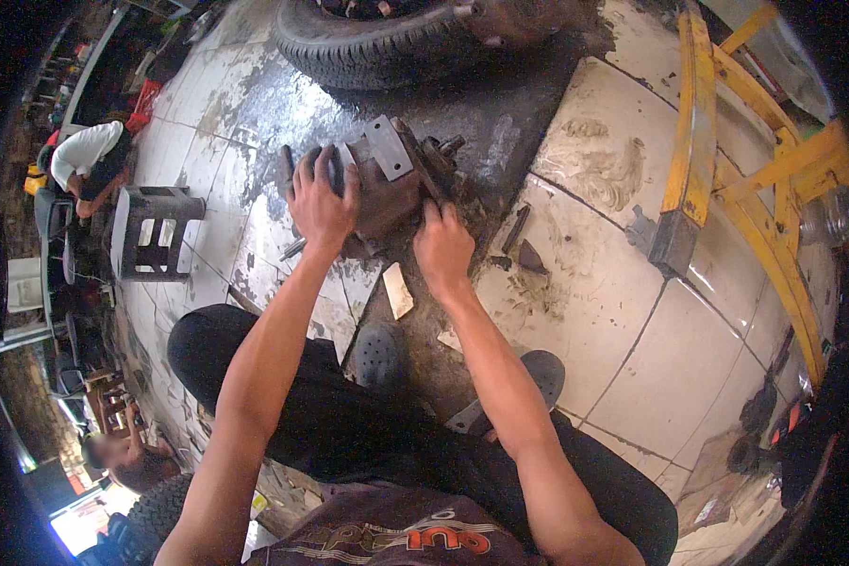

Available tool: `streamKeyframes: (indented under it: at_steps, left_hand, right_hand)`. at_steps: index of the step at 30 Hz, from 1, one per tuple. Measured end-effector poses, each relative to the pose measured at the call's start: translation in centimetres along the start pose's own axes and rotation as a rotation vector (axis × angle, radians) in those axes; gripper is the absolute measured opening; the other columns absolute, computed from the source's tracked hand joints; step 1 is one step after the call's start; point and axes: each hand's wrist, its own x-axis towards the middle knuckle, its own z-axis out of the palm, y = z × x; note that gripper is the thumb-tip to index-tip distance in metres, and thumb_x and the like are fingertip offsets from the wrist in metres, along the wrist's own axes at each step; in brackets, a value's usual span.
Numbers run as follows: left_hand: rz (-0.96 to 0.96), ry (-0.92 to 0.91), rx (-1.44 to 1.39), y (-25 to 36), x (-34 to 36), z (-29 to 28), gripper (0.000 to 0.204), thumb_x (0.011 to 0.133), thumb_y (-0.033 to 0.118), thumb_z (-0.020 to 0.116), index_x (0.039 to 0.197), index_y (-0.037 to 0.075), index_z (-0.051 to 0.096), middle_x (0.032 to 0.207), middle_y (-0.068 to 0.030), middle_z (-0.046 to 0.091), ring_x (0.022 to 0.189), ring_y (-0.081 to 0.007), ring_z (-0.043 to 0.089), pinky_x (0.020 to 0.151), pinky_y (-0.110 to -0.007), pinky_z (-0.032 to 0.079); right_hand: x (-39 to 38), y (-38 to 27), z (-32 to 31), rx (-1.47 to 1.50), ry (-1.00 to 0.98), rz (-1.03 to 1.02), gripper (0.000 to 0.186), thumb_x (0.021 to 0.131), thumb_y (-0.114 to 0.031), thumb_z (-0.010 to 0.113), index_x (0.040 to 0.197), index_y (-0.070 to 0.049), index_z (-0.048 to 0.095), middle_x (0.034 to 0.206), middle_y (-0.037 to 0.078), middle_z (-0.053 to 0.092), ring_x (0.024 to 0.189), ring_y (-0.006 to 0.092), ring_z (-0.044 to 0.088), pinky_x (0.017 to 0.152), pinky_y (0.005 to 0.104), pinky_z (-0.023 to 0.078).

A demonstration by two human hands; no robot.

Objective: The person sits on the floor of a workshop and uses a small metal file to scrape and clean a metal mechanical component. They repeatedly rub the file against the edges and surfaces of the part, which is resting on a tire, while another person works in the background.

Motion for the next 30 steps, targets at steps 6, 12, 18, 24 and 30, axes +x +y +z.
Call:
streamKeyframes:
  at_steps: [6,12,18,24,30]
  left_hand:
    - [-0.011,-0.001,0.015,-0.2,-0.3,0.2,0.053,0.092,0.047,0.062,0.132,0.012,0.060,0.137,-0.0145,0.057,0.131,-0.0334,0.049,0.106,-0.048,0.037]
    - [-0.027,-0.012,0.024,-0.3,-0.3,0.3,0.055,0.092,0.049,0.061,0.132,0.012,0.061,0.137,-0.0148,0.056,0.132,-0.0333,0.049,0.107,-0.048,0.037]
    - [-0.068,-0.010,-0.018,-0.4,0.0,0.5,0.054,0.091,0.051,0.062,0.129,0.014,0.064,0.137,-0.0109,0.057,0.131,-0.0315,0.050,0.108,-0.048,0.036]
    - [-0.378,-0.045,-0.210,0.6,1.5,0.6,0.045,0.089,0.050,0.065,0.116,0.014,0.073,0.131,-0.0093,0.063,0.127,-0.0314,0.052,0.108,-0.047,0.035]
    - [-0.334,-0.077,-0.130,2.3,2.2,1.2,0.042,0.089,0.048,0.065,0.112,0.015,0.074,0.126,-0.0078,0.065,0.132,-0.0302,0.046,0.110,-0.056,0.026]
  right_hand:
    - [-0.4,-0.1,0.1,0.009,-0.008,-0.005,0.039,0.083,-0.007,0.063,0.122,-0.002,0.066,0.119,0.030,0.064,0.090,0.0447,0.069,0.077,0.0481,0.059]
    - [0.0,-0.4,-0.7,0.009,-0.094,-0.005,0.043,0.080,-0.006,0.065,0.123,-0.001,0.065,0.122,0.032,0.062,0.092,0.0445,0.069,0.079,0.0478,0.059]
    - [0.1,-0.5,-0.3,0.011,-0.021,0.016,0.038,0.082,-0.005,0.064,0.120,-0.002,0.067,0.121,0.030,0.064,0.094,0.0444,0.068,0.080,0.0482,0.058]
    - [-0.2,-1.0,0.4,0.059,0.064,0.189,0.036,0.085,-0.006,0.064,0.120,-0.004,0.067,0.114,0.026,0.067,0.096,0.0463,0.066,0.082,0.0506,0.056]
    - [-1.0,-2.7,0.9,0.090,0.139,0.280,0.038,0.082,-0.002,0.066,0.120,-0.002,0.067,0.113,0.027,0.066,0.097,0.0470,0.066,0.084,0.0499,0.055]
